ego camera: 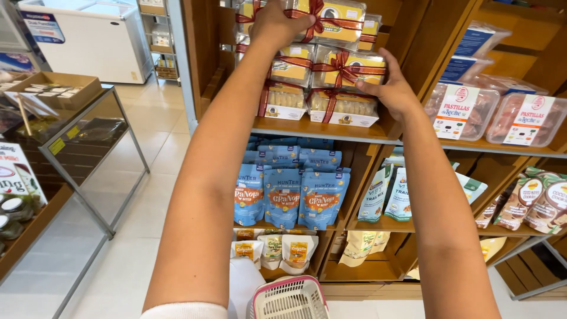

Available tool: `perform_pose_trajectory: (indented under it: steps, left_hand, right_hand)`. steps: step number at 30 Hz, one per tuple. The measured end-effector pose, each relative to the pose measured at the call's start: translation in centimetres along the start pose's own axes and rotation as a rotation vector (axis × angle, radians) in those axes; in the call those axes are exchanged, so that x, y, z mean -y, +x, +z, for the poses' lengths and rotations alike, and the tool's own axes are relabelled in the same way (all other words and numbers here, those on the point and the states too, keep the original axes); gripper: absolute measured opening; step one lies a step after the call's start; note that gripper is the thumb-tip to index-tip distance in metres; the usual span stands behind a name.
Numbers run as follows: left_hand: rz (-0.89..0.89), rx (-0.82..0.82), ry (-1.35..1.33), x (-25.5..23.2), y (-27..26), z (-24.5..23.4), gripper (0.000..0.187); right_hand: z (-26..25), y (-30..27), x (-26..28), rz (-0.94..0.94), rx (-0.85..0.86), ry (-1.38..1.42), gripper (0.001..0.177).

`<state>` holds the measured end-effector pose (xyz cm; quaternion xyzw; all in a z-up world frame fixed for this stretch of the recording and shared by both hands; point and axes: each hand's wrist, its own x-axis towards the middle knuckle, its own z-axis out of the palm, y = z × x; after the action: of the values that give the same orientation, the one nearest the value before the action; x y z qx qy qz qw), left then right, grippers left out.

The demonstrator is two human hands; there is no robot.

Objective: Organizing and tidying packaged food items on grocery store shelves, including wiping shelves and fronting products.

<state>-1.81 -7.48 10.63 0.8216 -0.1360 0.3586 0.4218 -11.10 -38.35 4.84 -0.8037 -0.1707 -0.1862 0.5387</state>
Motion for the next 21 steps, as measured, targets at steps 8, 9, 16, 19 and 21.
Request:
perform_pose_trajectory:
  steps: [8, 9, 16, 19, 21]
  left_hand:
    - [0.118, 0.209, -0.404, 1.8, 2.0, 0.7, 0.051]
    - [0.106, 0.230, -0.453, 2.0, 2.1, 1.0, 0.047]
    - [0.083, 0.024, -0.307, 1.0, 1.7, 2.5, 0.046]
    - [0.026, -0.100, -0.295, 3.2, 2.9, 4.0, 0.046]
    - [-0.014, -0.083, -0.237, 6.9, 5.4, 7.0, 0.039]
  right_hand:
    - [-0.8, 2.6, -3.8, 0.182, -0.100, 0.340, 0.074]
    - [-1.0, 3.0, -4.9, 0.126, -0.072, 0.350, 0.074]
    - [0.2, 2.8, -1.5, 0.168, -0.233, 0.097, 0.067]
    - [-0.2, 3.7, -1.8, 0.245, -0.265, -0.032, 0.059]
    - [-0.9, 4.2, -2.0, 0.323, -0.237, -0.153, 0.052]
